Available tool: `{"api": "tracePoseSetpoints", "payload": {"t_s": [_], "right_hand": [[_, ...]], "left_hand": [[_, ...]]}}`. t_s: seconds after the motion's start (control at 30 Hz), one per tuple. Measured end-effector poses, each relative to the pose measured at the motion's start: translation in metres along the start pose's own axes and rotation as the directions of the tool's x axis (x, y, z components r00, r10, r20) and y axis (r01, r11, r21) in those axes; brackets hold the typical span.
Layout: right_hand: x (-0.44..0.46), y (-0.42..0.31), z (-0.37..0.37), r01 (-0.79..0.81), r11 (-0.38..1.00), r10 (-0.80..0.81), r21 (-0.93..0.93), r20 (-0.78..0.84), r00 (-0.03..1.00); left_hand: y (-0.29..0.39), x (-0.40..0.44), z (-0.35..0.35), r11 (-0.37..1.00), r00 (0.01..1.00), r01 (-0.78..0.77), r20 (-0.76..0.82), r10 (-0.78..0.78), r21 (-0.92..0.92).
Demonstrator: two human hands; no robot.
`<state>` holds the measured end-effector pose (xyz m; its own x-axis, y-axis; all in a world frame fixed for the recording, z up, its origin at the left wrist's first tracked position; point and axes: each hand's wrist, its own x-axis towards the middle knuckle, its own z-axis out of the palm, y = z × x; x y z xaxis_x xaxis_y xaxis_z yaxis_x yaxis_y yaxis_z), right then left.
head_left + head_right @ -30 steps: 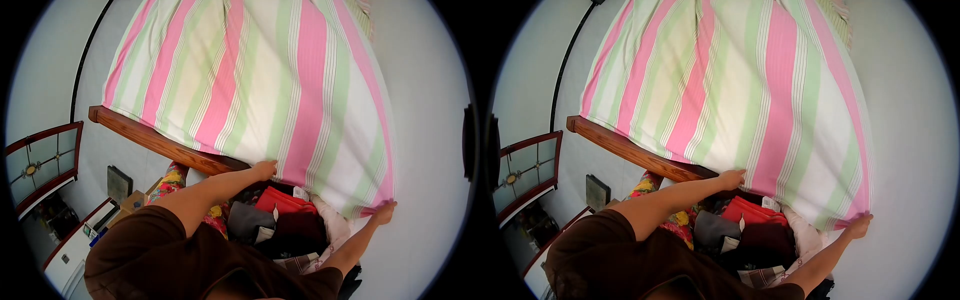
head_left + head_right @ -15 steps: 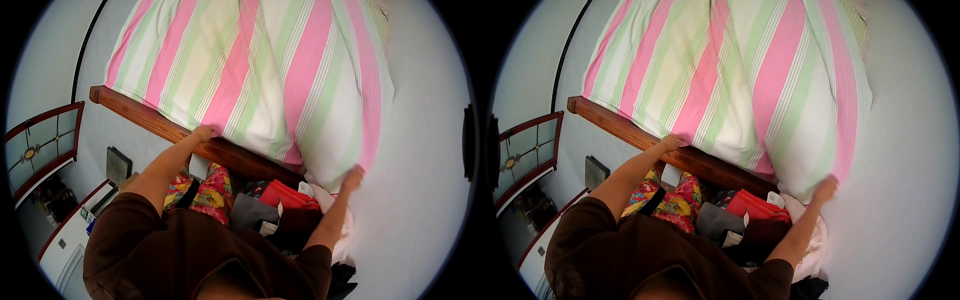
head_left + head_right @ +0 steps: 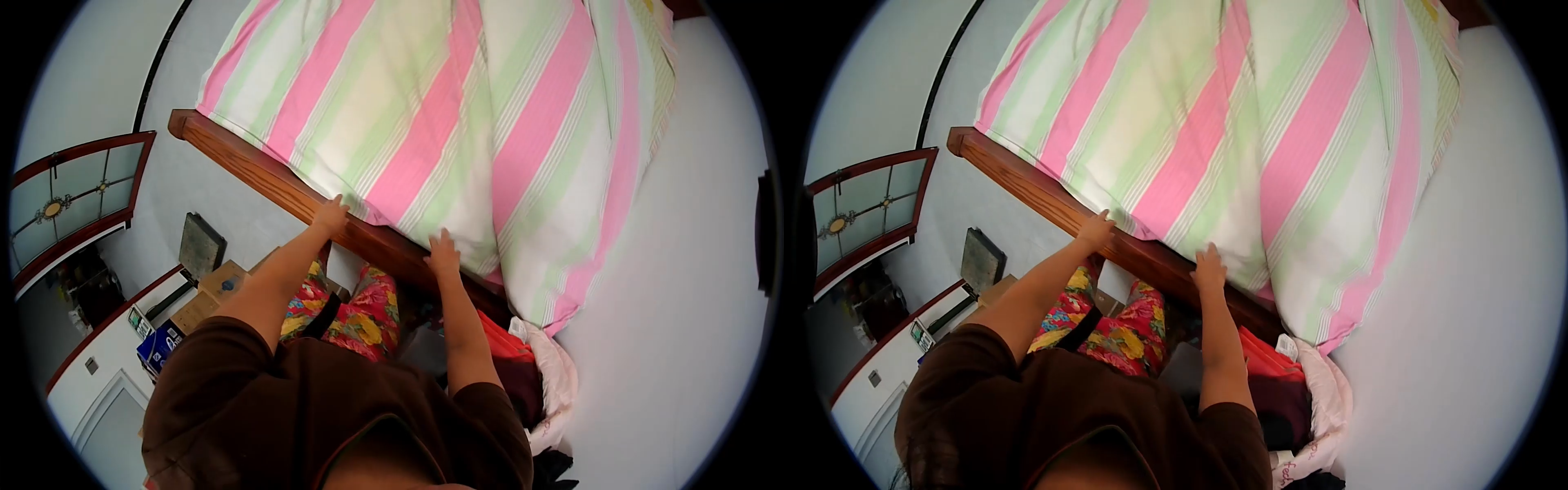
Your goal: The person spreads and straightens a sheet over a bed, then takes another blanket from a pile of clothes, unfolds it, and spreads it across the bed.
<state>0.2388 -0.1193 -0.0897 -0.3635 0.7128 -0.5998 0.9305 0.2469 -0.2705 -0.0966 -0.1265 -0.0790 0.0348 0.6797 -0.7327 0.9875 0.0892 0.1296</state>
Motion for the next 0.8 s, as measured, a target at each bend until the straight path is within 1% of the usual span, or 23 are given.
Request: {"api": "tracePoseSetpoints", "payload": {"t_s": [0.03, 0.1, 0.13, 0.17, 0.2, 0.23, 0.3, 0.33, 0.4, 0.43, 0.47, 0.53, 0.6, 0.67, 0.73, 0.8], "right_hand": [[0.001, 0.006, 0.017, -0.048, 0.998, 0.053, -0.049, 0.104, 0.993], [-0.008, 0.022, 0.054, -0.083, 0.979, 0.119, -0.185, 0.195, 0.973], [-0.013, 0.022, 0.046, -0.114, 0.982, 0.164, -0.153, 0.37, 0.915], [-0.017, 0.024, 0.039, -0.15, 0.98, 0.197, -0.13, 0.532, 0.823], [-0.023, 0.028, 0.04, -0.192, 0.979, 0.198, -0.069, 0.559, 0.805], [-0.027, 0.028, 0.038, -0.234, 0.972, 0.196, -0.01, 0.585, 0.787], [-0.034, 0.022, 0.033, -0.241, 0.965, 0.172, 0.106, 0.441, 0.881], [-0.033, 0.019, 0.029, -0.236, 0.958, 0.164, 0.163, 0.364, 0.917], [-0.028, 0.005, 0.018, -0.259, 0.916, 0.164, 0.306, 0.304, 0.939], [-0.025, -0.005, 0.012, -0.266, 0.887, 0.169, 0.378, 0.269, 0.948], [-0.021, -0.017, 0.006, -0.268, 0.851, 0.179, 0.452, 0.23, 0.957], [-0.016, -0.043, -0.005, -0.244, 0.824, 0.187, 0.512, 0.161, 0.969], [-0.013, -0.066, -0.006, -0.183, 0.808, 0.169, 0.56, 0.078, 0.983], [-0.015, -0.096, -0.017, -0.13, 0.793, 0.146, 0.595, 0.022, 0.989], [-0.02, -0.123, -0.024, -0.073, 0.77, 0.123, 0.633, -0.034, 0.992], [-0.03, -0.148, -0.034, -0.073, 0.762, 0.139, 0.643, -0.053, 0.989]], "left_hand": [[0.002, 0.001, -0.006, 0.999, 0.998, -0.002, -0.055, 0.0, -0.044], [0.012, 0.004, -0.022, 0.991, 0.987, -0.016, -0.163, -0.005, -0.131], [0.014, 0.007, -0.026, 0.989, 0.979, -0.051, -0.204, 0.023, -0.136], [0.016, 0.011, -0.031, 0.986, 0.968, -0.087, -0.245, 0.05, -0.141], [0.017, 0.014, -0.036, 0.982, 0.955, -0.124, -0.285, 0.079, -0.144], [0.014, 0.019, -0.037, 0.979, 0.982, -0.11, -0.173, 0.08, -0.17], [0.008, 0.026, -0.039, 0.972, 0.994, -0.076, 0.058, 0.091, -0.223], [0.003, 0.024, -0.037, 0.96, 0.992, -0.098, 0.046, 0.114, -0.263], [-0.001, 0.014, -0.034, 0.929, 0.986, -0.15, 0.021, 0.167, -0.339], [-0.004, 0.006, -0.034, 0.921, 0.986, -0.158, -0.014, 0.164, -0.356], [-0.007, -0.003, -0.035, 0.925, 0.985, -0.164, -0.002, 0.174, -0.342], [-0.018, -0.015, -0.03, 0.934, 0.98, -0.184, 0.017, 0.198, -0.305], [-0.032, -0.028, -0.034, 0.951, 0.968, -0.175, 0.134, 0.214, -0.254], [-0.053, -0.05, -0.04, 0.93, 0.967, -0.233, 0.034, 0.252, -0.284], [-0.077, -0.062, -0.04, 0.945, 0.968, -0.212, 0.078, 0.238, -0.247], [-0.102, -0.072, -0.053, 0.961, 0.962, -0.208, 0.139, 0.234, -0.18]]}}
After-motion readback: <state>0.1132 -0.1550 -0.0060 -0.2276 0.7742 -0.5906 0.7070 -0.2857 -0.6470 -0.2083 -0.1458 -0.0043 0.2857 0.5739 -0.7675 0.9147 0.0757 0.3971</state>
